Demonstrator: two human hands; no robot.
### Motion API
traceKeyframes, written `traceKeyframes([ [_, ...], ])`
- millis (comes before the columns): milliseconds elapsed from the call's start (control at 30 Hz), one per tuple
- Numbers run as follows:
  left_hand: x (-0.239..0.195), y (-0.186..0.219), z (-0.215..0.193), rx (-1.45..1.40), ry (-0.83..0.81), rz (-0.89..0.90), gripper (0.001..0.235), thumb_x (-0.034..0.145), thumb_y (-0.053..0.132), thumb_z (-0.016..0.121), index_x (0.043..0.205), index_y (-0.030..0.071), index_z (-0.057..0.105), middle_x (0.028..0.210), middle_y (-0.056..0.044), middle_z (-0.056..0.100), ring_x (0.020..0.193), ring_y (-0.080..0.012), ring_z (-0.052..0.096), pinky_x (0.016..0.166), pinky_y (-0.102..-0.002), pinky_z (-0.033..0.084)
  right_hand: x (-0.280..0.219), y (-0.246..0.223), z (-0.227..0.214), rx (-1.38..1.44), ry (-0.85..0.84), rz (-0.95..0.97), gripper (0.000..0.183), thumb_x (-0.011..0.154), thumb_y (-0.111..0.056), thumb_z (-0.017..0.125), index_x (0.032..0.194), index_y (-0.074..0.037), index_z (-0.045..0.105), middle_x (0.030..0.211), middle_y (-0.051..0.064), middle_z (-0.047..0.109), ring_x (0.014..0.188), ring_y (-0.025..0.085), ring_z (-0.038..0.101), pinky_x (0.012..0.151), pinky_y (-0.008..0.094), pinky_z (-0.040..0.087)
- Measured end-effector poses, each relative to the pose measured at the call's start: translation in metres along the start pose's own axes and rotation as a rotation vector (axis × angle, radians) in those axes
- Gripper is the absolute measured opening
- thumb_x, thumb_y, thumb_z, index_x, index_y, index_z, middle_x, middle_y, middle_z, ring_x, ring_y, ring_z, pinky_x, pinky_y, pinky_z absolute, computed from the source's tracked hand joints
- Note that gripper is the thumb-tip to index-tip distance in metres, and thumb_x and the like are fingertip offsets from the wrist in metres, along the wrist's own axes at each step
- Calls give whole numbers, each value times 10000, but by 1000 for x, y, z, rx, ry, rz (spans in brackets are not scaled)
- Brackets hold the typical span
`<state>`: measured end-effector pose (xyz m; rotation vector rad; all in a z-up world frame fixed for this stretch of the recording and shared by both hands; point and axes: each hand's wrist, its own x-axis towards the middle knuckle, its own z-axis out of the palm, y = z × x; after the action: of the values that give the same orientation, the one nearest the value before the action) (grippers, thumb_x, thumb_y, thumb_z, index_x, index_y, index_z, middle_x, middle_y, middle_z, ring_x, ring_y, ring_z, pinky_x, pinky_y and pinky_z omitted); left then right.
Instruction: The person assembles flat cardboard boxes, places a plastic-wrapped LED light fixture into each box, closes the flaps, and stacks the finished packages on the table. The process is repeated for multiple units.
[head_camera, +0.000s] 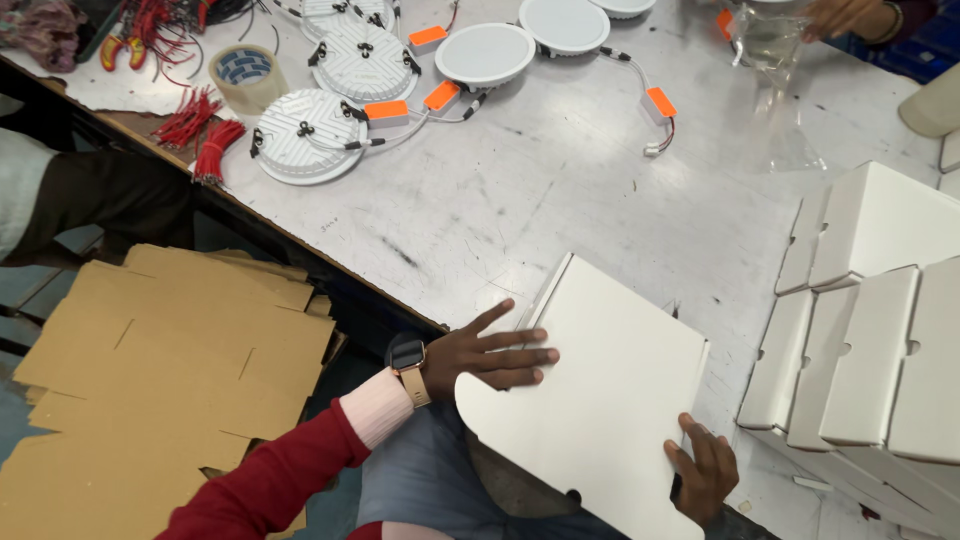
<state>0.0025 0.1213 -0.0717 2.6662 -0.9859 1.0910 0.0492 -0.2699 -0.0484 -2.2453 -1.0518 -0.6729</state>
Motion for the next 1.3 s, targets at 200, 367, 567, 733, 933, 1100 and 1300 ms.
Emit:
traceKeyframes([
  [200, 51, -3, 6, -827, 292, -155, 997, 755, 711, 746, 1506, 166, 383, 1421, -70, 539, 1312, -273, 580, 1150, -490, 403, 12, 10, 3, 212, 160, 267, 469, 1018, -408, 615, 1289, -27, 596, 957, 134, 651, 790, 262, 624, 699, 407, 513],
  [367, 111, -31, 24, -888, 572, -680, 854, 865, 653, 784, 1368, 5, 545, 1199, -138, 703, 1074, -231, 715, 919, -392, 615, 67, 74, 64, 348, 311, 274, 612, 1088, -441, 587, 1467, 28, 483, 1267, 174, 563, 1114, 269, 558, 958, 416, 460],
  [567, 146, -48, 21, -1005, 541, -842, 731, 893, 578, 749, 1275, -11, 547, 1076, -140, 723, 981, -199, 749, 843, -351, 646, 89, 121, 101, 921, 360, 441, 701, 1086, -521, 546, 1542, -32, 335, 1412, 83, 506, 1308, 188, 482, 1159, 350, 396],
  [733, 148, -48, 9, -1096, 530, -748, 692, 980, 500, 703, 1389, -3, 463, 1232, -141, 655, 1126, -222, 681, 959, -331, 588, 104, 92, 66, 1370, 396, 502, 569, 1133, -540, 530, 1383, -28, 508, 1290, 36, 608, 1236, 177, 555, 1129, 363, 443],
  [933, 133, -68, -2, -1448, 454, -954, 497, 1013, 381, 661, 1302, -1, 528, 1142, -31, 587, 1002, -86, 551, 896, -250, 448, 151, 48, -9, 1287, 124, 616, 585, 1051, -387, 556, 1418, 67, 566, 1280, 145, 682, 1173, 241, 664, 979, 389, 570],
  [1100, 137, -87, -21, -1383, 421, -1131, 501, 882, 242, 715, 1333, 52, 612, 1003, -28, 621, 829, -75, 562, 689, -253, 485, 176, 31, -32, 1268, 67, 617, 584, 1001, -278, 609, 1395, 146, 535, 1241, 232, 674, 1058, 285, 729, 886, 434, 644],
  [1300, 146, -108, -65, -1352, 325, -899, 528, 844, 127, 829, 1301, 89, 567, 1099, -56, 740, 1025, -112, 713, 911, -293, 646, 187, 27, -53, 1051, 90, 698, 522, 912, -75, 616, 1389, 128, 553, 1174, 231, 708, 989, 268, 743, 868, 403, 654],
])
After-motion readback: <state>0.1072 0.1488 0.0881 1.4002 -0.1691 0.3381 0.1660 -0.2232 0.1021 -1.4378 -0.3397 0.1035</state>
